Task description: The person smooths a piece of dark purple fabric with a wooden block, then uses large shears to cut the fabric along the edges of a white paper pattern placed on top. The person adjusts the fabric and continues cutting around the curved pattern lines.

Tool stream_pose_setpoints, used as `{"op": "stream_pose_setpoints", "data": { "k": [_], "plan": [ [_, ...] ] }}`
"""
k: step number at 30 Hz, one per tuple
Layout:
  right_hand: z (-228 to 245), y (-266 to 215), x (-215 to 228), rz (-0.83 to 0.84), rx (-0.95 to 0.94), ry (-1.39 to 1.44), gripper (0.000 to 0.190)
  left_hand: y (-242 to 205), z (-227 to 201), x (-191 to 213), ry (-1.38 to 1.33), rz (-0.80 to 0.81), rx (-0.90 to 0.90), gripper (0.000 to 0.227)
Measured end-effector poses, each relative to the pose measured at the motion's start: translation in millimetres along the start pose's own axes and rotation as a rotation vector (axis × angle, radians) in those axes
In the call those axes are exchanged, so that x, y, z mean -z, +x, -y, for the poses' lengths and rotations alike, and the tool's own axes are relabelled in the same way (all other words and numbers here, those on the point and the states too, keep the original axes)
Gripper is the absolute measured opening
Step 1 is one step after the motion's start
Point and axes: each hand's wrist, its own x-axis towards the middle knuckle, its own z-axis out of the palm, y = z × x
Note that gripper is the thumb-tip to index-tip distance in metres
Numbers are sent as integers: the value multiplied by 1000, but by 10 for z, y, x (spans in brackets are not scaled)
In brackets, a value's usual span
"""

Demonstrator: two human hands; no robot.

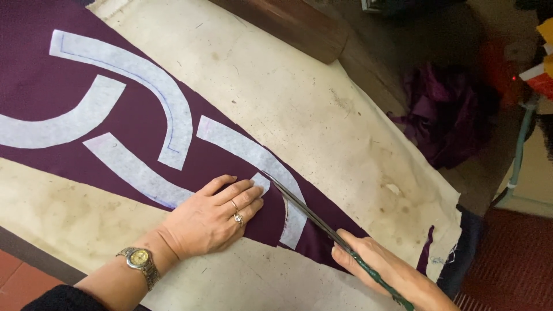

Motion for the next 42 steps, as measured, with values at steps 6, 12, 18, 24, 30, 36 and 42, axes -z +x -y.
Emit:
{"op": "stream_pose_setpoints", "data": {
  "k": [6, 12, 18, 24, 30, 36, 42],
  "plan": [
    [-126, 65, -36, -52, -86, -75, 41, -15, 2, -19, 8, -4, -1, 30],
    [208, -223, 104, -121, 55, -36, 22, -23, -8, -34, 25, 13, 9, 30],
    [266, -63, 228, -72, -136, -54, 15, -37, -9, -51, 38, 28, 4, 31],
    [282, 37, 281, 6, 65, -39, 34, -36, -5, -35, 20, 15, 8, 30],
    [234, 77, 299, 11, 90, -80, 33, -38, -1, -35, 4, 42, 6, 31],
    [106, 166, 295, 2, 198, -68, 36, -52, -4, -52, 3, 62, 9, 33],
    [384, 56, 440, 56, 128, -81, 19, -41, -1, -38, 9, 55, 5, 32]
  ]
}}
